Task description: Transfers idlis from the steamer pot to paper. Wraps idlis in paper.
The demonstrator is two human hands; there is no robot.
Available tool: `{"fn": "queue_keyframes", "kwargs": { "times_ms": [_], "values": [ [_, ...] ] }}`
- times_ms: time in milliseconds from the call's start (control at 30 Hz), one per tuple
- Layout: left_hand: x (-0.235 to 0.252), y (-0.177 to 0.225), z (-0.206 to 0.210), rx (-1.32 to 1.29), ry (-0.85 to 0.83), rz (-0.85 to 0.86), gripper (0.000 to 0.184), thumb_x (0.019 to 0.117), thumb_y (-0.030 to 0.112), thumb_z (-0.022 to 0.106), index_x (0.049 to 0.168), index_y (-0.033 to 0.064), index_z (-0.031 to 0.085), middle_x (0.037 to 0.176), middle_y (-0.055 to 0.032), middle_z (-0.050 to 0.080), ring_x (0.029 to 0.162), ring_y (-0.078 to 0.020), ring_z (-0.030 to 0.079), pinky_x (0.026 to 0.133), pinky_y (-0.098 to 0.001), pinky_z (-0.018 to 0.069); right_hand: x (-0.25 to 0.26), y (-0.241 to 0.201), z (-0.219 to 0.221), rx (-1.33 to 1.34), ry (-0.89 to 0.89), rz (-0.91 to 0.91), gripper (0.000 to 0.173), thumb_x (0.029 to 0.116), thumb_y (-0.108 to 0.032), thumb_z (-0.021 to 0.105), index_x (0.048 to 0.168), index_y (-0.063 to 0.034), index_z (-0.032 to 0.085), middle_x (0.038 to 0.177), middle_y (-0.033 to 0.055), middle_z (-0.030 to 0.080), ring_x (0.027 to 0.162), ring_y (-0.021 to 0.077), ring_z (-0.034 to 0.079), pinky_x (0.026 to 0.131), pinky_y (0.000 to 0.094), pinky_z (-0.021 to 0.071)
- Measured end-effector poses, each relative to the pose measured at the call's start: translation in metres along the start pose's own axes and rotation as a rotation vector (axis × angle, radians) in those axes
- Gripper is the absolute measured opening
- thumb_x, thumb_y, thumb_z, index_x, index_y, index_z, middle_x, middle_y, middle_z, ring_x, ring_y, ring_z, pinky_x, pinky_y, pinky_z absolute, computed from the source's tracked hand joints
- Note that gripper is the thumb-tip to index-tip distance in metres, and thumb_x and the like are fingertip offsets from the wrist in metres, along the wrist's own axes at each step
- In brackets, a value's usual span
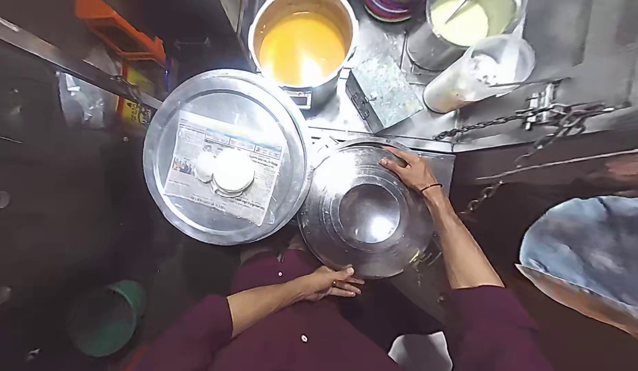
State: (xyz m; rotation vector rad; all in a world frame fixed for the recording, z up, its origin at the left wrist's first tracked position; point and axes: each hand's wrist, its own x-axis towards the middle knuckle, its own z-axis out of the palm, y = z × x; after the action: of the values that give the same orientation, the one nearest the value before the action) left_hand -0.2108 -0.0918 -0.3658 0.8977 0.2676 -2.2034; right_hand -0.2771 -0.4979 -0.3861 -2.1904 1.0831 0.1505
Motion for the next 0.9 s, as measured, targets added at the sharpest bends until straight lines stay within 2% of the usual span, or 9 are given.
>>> {"fn": "queue_keyframes", "kwargs": {
  "times_ms": [133, 233, 300, 400, 500, 633, 733, 833, 900],
  "values": [
    [-0.002, 0.001, 0.006, -0.001, 0.006, 0.018, 0.049, 0.1078, 0.032, 0.054, 0.146, 0.0024, 0.049, 0.129, -0.0160, 0.069, 0.111, -0.0300, 0.071, 0.101, -0.0455, 0.0570, -0.006, -0.013, -0.003, -0.308, 0.090, -0.016, 0.070, 0.0932, -0.078, 0.045, 0.136, -0.0277, 0.067, 0.126, 0.0216, 0.063, 0.109, 0.0429, 0.063, 0.082, 0.0669, 0.0500],
    [-0.001, 0.006, 0.005, -0.032, 0.007, 0.001, 0.049, 0.1084, 0.034, 0.052, 0.145, 0.0015, 0.049, 0.123, -0.0170, 0.072, 0.108, -0.0303, 0.073, 0.098, -0.0450, 0.0586, -0.013, -0.024, -0.012, -0.436, 0.181, -0.099, 0.068, 0.0973, -0.069, 0.047, 0.121, -0.0115, 0.075, 0.131, 0.0277, 0.060, 0.124, 0.0505, 0.054, 0.097, 0.0688, 0.0447],
    [0.001, 0.016, -0.001, -0.011, -0.003, -0.035, 0.047, 0.1090, 0.037, 0.049, 0.133, -0.0020, 0.060, 0.116, -0.0165, 0.075, 0.105, -0.0296, 0.074, 0.097, -0.0446, 0.0593, -0.020, -0.027, -0.009, -0.423, 0.220, -0.075, 0.064, 0.1018, -0.062, 0.044, 0.126, -0.0084, 0.071, 0.133, 0.0286, 0.060, 0.128, 0.0523, 0.051, 0.104, 0.0700, 0.0395],
    [0.001, 0.025, -0.005, 0.089, -0.089, -0.133, 0.061, 0.1094, 0.048, 0.040, 0.119, -0.0046, 0.069, 0.108, -0.0170, 0.076, 0.100, -0.0295, 0.075, 0.095, -0.0466, 0.0590, -0.034, -0.011, 0.007, -0.350, 0.297, 0.051, 0.061, 0.1048, -0.059, 0.038, 0.137, -0.0154, 0.065, 0.137, 0.0262, 0.060, 0.133, 0.0505, 0.050, 0.109, 0.0699, 0.0365],
    [-0.006, 0.029, -0.005, 0.140, -0.067, -0.173, 0.061, 0.1080, 0.051, 0.043, 0.117, -0.0040, 0.068, 0.107, -0.0159, 0.076, 0.099, -0.0289, 0.075, 0.092, -0.0475, 0.0603, -0.041, -0.008, 0.015, -0.324, 0.321, 0.173, 0.061, 0.1049, -0.061, 0.037, 0.140, -0.0178, 0.064, 0.142, 0.0254, 0.057, 0.135, 0.0496, 0.049, 0.109, 0.0685, 0.0364],
    [-0.017, 0.037, -0.021, 0.272, 0.001, -0.127, 0.051, 0.1057, 0.043, 0.055, 0.123, -0.0037, 0.064, 0.107, -0.0143, 0.075, 0.095, -0.0256, 0.076, 0.090, -0.0429, 0.0615, -0.043, -0.093, 0.019, -0.236, 0.445, 0.004, 0.053, 0.1061, -0.047, 0.047, 0.134, -0.0047, 0.065, 0.140, 0.0260, 0.059, 0.135, 0.0469, 0.051, 0.114, 0.0621, 0.0375],
    [-0.059, 0.065, -0.043, 0.704, 0.036, 0.041, 0.038, 0.1058, 0.031, 0.057, 0.117, -0.0043, 0.067, 0.105, -0.0139, 0.075, 0.092, -0.0218, 0.074, 0.089, -0.0424, 0.0603, -0.009, -0.209, 0.063, 0.126, 0.434, -0.235, 0.046, 0.1051, -0.040, 0.056, 0.129, -0.0029, 0.067, 0.120, 0.0210, 0.069, 0.115, 0.0362, 0.066, 0.101, 0.0517, 0.0522],
    [-0.160, 0.106, -0.054, 1.061, 0.383, 0.438, 0.023, 0.0998, 0.024, 0.067, 0.105, 0.0046, 0.076, 0.093, -0.0067, 0.077, 0.085, -0.0165, 0.073, 0.087, -0.0437, 0.0599, 0.033, -0.300, 0.109, 0.176, 0.318, -0.251, 0.066, 0.0941, -0.055, 0.067, 0.134, -0.0026, 0.061, 0.116, 0.0214, 0.066, 0.110, 0.0416, 0.062, 0.096, 0.0618, 0.0476],
    [-0.232, 0.132, -0.070, 0.912, 0.922, 0.693, 0.019, 0.1002, 0.017, 0.062, 0.107, 0.0015, 0.073, 0.093, -0.0071, 0.076, 0.085, -0.0147, 0.074, 0.084, -0.0376, 0.0623, 0.040, -0.333, 0.123, 0.152, 0.282, -0.203, 0.066, 0.0902, -0.048, 0.074, 0.135, -0.0025, 0.058, 0.110, 0.0222, 0.067, 0.103, 0.0455, 0.063, 0.090, 0.0665, 0.0468]
  ]
}}
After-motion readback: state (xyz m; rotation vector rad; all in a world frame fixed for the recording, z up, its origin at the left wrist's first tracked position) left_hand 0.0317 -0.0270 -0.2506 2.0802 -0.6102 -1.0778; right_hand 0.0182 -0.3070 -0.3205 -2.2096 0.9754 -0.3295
